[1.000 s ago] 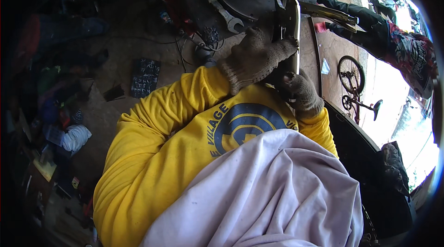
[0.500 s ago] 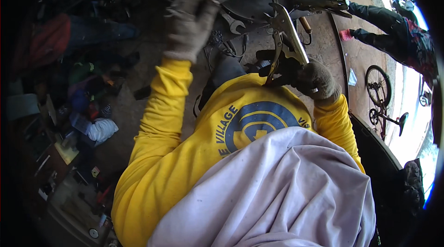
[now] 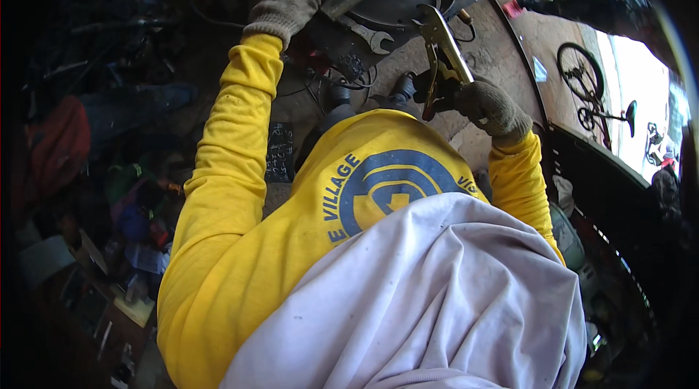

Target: The person assembles a circular metal frame using a wrench, hammer, and locking pliers, tightening bolts and adjusting the components by hand and with tools while working at a table.

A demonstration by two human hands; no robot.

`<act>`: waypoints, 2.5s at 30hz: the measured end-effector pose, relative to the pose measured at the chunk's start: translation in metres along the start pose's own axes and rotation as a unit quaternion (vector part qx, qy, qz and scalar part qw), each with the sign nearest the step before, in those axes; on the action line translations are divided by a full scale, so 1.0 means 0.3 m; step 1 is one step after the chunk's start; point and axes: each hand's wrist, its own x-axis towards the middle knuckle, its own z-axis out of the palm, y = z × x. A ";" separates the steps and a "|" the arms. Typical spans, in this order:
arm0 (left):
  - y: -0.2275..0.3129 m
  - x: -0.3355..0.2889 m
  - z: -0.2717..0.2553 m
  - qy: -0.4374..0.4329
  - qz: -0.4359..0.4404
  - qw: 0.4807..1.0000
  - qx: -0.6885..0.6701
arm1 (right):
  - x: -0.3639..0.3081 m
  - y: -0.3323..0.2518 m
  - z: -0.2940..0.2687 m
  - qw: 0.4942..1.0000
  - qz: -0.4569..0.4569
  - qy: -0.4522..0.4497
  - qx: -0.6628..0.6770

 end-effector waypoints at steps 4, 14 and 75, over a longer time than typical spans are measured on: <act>0.001 -0.035 0.015 -0.019 -0.042 0.998 -0.050 | -0.003 -0.136 0.031 0.962 0.208 0.061 0.168; -0.022 -0.048 0.096 -0.017 -0.070 0.985 -0.155 | -0.012 -0.206 0.037 0.800 0.560 0.106 0.188; 0.114 -0.063 0.068 -0.023 -0.180 0.980 -0.084 | 0.289 0.031 0.112 0.833 0.213 0.156 -0.486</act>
